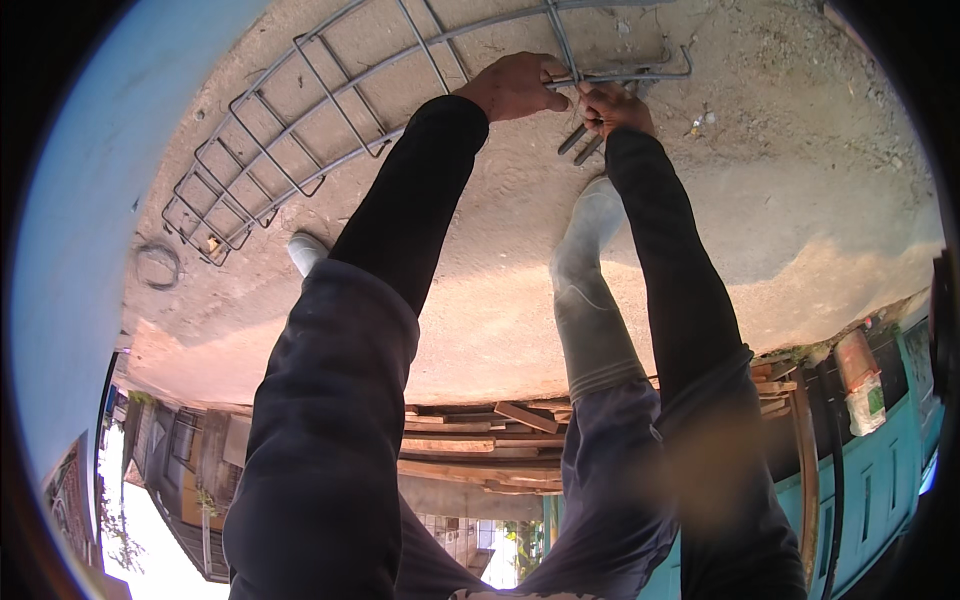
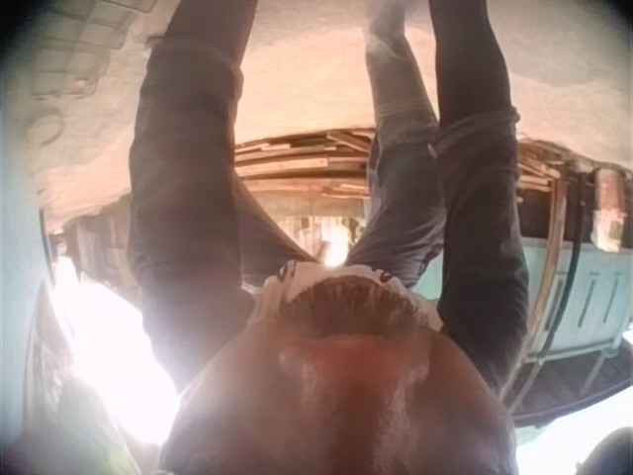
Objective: The person kneels on a concrete surface and uses pliers to twist wire ties around a metal grid frame. They repeatedly pick up wire ties, position them at intersections, and twist them to secure the grid structure.
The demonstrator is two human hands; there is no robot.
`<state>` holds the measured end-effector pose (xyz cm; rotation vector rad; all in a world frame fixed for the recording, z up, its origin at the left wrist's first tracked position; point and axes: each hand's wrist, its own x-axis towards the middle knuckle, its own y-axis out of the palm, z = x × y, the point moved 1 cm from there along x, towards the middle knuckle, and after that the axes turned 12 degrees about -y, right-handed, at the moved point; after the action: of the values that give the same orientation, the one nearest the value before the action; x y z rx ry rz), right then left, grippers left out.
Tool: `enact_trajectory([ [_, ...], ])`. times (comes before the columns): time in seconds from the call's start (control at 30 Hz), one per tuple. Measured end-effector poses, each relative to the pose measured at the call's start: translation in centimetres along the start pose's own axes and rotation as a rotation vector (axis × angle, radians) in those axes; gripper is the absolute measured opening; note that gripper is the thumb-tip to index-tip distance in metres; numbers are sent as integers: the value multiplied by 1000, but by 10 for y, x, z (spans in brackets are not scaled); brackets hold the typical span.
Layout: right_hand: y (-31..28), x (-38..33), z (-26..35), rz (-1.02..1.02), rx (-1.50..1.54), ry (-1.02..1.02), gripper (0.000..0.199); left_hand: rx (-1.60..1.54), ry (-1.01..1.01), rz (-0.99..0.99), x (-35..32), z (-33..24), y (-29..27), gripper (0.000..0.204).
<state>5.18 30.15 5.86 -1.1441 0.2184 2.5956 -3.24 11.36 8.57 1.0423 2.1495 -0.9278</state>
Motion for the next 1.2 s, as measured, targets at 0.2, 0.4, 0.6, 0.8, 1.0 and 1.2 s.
enact_trajectory([
  [0.2,3,-2,-13,-106,-154,-191,28,30,-6,-54,-3,-14,16,47],
  [0.4,40,-37,19,-339,-671,-330,31,132,-117,-141,-9,-24,19,35],
  [0.6,38,-38,30,-314,-818,-298,33,134,-71,-286,-5,-25,30,30],
  [0.8,36,-33,23,-285,-857,-333,30,-580,-282,-181,14,-11,42,36],
  [1.0,39,-40,34,-301,-751,-257,28,-1015,-482,-82,18,-19,22,38],
  [1.2,40,-38,31,-314,-751,-272,33,-1093,-336,-159,24,-11,33,24],
])
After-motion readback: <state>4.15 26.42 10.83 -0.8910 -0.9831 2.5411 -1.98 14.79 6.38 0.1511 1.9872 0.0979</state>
